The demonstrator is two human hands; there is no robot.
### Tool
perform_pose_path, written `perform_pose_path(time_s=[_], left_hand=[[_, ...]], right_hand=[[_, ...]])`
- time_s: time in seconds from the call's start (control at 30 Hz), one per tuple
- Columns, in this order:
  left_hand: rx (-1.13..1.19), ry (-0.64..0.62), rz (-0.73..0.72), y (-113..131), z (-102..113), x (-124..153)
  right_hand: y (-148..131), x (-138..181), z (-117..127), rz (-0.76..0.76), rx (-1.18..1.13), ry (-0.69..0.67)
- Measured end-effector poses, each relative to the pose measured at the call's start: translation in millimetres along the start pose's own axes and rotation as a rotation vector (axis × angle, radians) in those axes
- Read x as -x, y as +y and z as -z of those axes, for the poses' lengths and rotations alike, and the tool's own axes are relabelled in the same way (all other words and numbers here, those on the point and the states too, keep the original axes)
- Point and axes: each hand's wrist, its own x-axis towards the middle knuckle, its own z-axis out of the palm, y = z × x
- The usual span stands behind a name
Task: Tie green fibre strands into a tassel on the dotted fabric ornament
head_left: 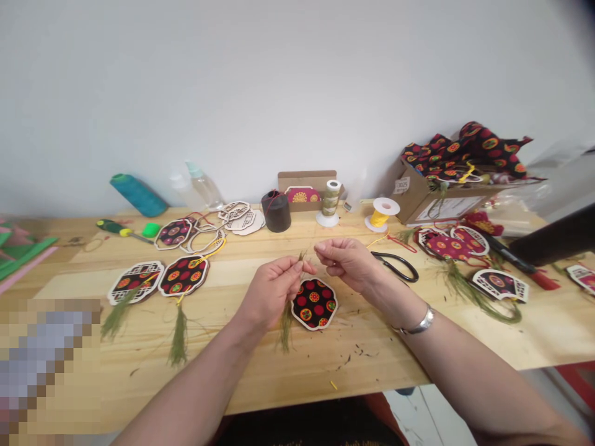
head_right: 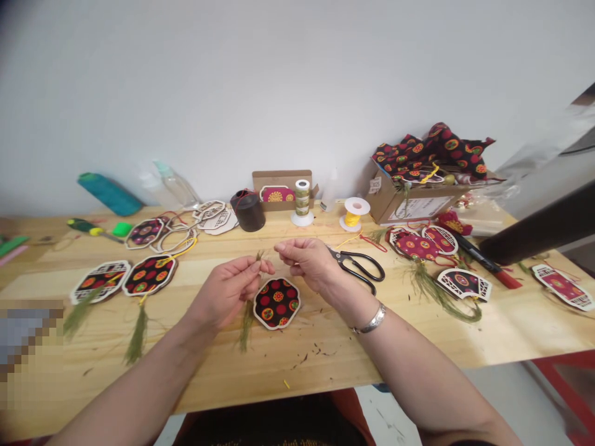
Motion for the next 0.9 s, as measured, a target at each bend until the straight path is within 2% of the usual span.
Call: perform_pose_path(time_s=[0.13,0.2,0.23,0.27,0.37,0.4,0.43,0.47,0.57,0.63,0.77,0.9], left_hand=[[0.041,0.06,0.026,1.6,0.4,-1.9],[0.077,0.115,0.038,3.5,1.3,-2.9],[0.098,0.136,0.042,4.5,1.8,-3.2],[0.117,0.149,0.045,5.5,2.2,-3.3],[0.14,0.145,0.058,7.1,2.2,-2.7],[0.141,0.132,0.07,7.0,1.9,-2.4],[0.144,0.123,0.078,6.6,1.4,-2.2],[0.149,0.117,0.08,5.9,1.0,-2.0],[0.16,0.119,0.059,3.6,-0.2,-2.0],[0.156,0.13,0.042,2.9,-0.6,-2.2],[0.131,0.13,0.031,4.4,-1.6,-2.6],[0.088,0.127,0.021,5.4,-2.6,-2.6]], right_hand=[[-0.1,1.1,-2.4,0.151,0.13,0.129],[-5.3,6.7,-3.6,0.255,0.218,0.101],[-9.2,11.1,-4.1,0.294,0.262,0.014],[-13.7,16.2,-4.8,0.311,0.302,-0.136],[-24.5,30.2,-7.7,0.253,0.367,-0.707],[-25.4,32.3,-9.0,0.238,0.377,-0.8],[-24.6,32.6,-10.5,0.255,0.388,-0.791],[-22.1,31.2,-11.9,0.301,0.402,-0.692],[-9.6,20.7,-15.5,0.426,0.482,-0.198],[-2.7,14.2,-16.7,0.445,0.543,0.008],[0.7,10.0,-16.5,0.43,0.593,0.17],[1.0,8.9,-13.9,0.386,0.57,0.172]])
